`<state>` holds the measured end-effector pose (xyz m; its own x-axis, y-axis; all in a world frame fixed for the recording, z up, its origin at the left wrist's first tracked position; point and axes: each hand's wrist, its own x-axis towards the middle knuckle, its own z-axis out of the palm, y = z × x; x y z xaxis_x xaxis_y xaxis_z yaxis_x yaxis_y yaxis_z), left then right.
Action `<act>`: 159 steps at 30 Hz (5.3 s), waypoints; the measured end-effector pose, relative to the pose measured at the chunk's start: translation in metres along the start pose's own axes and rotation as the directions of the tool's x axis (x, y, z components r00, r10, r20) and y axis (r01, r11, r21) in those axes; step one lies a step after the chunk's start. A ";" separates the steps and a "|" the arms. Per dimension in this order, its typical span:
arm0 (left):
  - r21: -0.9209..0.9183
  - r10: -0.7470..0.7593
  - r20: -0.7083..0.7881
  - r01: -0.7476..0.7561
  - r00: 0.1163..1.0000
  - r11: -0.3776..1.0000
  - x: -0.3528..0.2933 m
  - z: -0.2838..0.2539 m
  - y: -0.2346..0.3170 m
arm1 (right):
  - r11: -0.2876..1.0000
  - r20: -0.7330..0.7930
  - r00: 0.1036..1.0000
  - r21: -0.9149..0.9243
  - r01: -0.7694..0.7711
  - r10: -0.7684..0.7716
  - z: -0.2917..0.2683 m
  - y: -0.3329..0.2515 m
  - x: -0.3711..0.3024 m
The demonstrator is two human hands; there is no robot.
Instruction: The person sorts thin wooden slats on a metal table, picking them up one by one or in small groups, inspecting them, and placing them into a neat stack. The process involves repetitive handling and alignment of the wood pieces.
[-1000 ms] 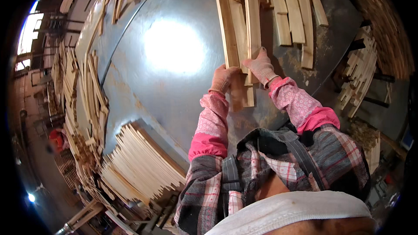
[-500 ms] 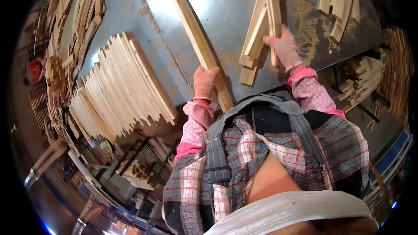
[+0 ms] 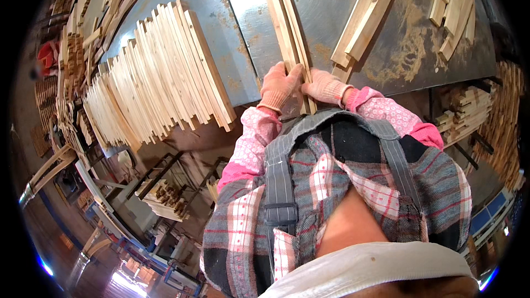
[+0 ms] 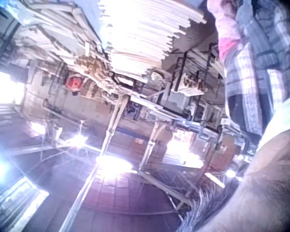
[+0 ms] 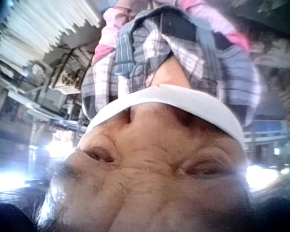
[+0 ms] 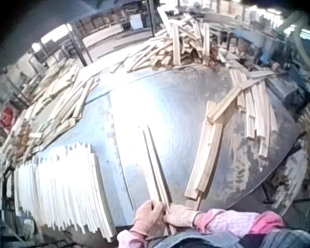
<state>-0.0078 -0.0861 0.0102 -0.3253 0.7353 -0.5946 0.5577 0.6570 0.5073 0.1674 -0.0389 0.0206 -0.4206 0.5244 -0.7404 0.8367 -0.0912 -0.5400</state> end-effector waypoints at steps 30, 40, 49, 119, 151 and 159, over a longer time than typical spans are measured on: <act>0.338 0.318 -0.040 -0.286 0.947 0.896 0.073 0.037 0.192 | 0.796 -0.659 0.548 0.605 -0.019 0.514 -0.375 0.107 0.102; 0.290 0.174 0.015 -0.171 0.985 0.942 0.048 0.104 0.245 | 0.652 -0.684 0.628 0.673 0.349 0.370 -0.447 0.186 0.205; 0.250 0.036 0.047 -0.046 0.998 0.967 0.023 0.073 0.238 | 0.790 -0.584 0.773 0.584 0.188 0.247 -0.269 0.240 0.010; 0.396 0.227 -0.608 0.043 0.761 0.917 0.083 -0.029 0.071 | 0.940 -0.704 0.654 -0.340 0.029 -0.276 -0.472 0.105 0.183; -0.564 0.354 0.279 -0.146 0.893 0.813 0.106 0.015 0.375 | 0.386 -0.200 0.782 -0.921 0.055 -0.590 -0.445 0.198 0.107; -0.384 0.187 0.500 0.023 0.845 0.923 0.117 0.121 0.320 | 0.433 -0.183 0.745 -0.888 0.155 -0.641 -0.424 0.178 0.048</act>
<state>0.2249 0.1901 0.0277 0.2113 0.6609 -0.7201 0.2143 0.6875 0.6938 0.4451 0.3286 0.0585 -0.7858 0.6042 -0.1323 0.6088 0.7933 0.0072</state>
